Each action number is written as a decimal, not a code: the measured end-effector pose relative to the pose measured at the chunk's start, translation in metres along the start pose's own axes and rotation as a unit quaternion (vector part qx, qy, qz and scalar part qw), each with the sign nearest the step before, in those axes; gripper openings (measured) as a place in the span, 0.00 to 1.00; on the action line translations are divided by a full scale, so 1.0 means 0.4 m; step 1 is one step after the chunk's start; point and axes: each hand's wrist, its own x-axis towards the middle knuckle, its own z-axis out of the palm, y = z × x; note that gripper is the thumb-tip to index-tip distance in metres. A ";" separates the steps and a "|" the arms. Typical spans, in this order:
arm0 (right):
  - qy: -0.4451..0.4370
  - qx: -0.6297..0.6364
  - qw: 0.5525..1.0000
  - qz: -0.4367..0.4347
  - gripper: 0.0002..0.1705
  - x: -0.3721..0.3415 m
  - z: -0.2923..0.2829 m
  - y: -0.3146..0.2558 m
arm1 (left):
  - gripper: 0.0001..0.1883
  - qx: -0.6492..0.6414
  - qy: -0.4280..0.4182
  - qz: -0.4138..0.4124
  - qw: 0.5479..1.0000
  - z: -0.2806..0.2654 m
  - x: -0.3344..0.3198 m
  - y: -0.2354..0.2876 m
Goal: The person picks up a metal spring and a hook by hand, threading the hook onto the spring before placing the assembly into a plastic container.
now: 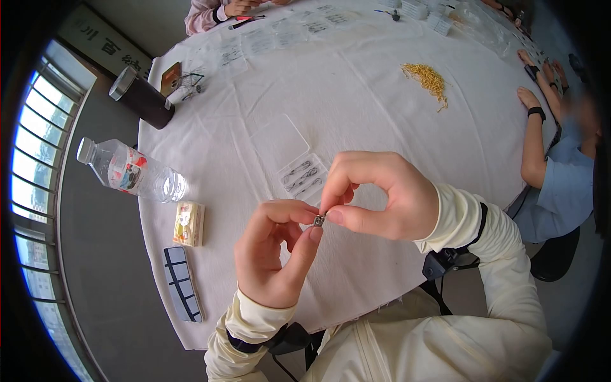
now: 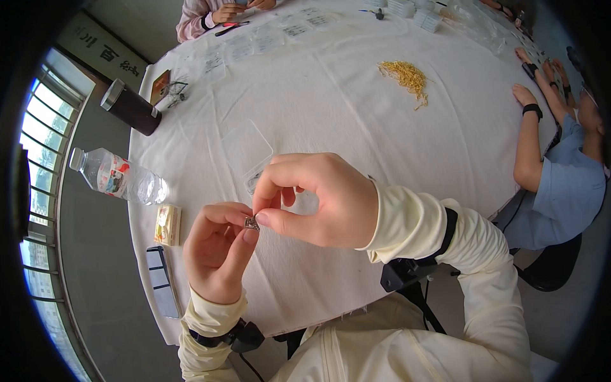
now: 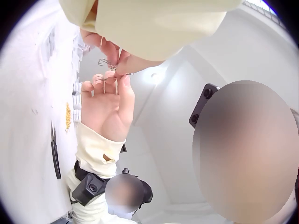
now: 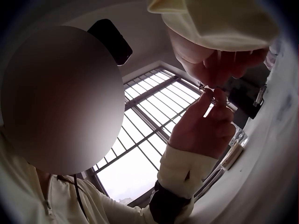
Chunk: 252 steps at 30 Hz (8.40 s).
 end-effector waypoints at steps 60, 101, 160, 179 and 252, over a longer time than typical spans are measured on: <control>0.002 -0.242 0.961 0.136 0.06 0.033 -0.197 0.174 | 0.06 0.064 0.129 0.021 0.989 -0.025 0.040 -0.172; 0.032 -0.295 0.953 0.061 0.06 0.033 -0.149 0.169 | 0.29 0.406 0.015 0.071 0.911 -0.062 0.063 -0.160; 0.007 -0.256 0.963 0.079 0.06 0.038 -0.177 0.198 | 0.10 0.368 0.038 0.157 0.916 -0.024 0.080 -0.115; 0.201 -0.327 0.917 -0.106 0.22 0.031 -0.127 -0.059 | 0.08 0.007 0.075 0.033 0.997 0.089 0.234 -0.017; 0.174 -0.186 0.967 0.020 0.05 0.043 -0.117 0.019 | 0.07 -0.019 0.016 -0.003 1.000 0.076 0.239 -0.061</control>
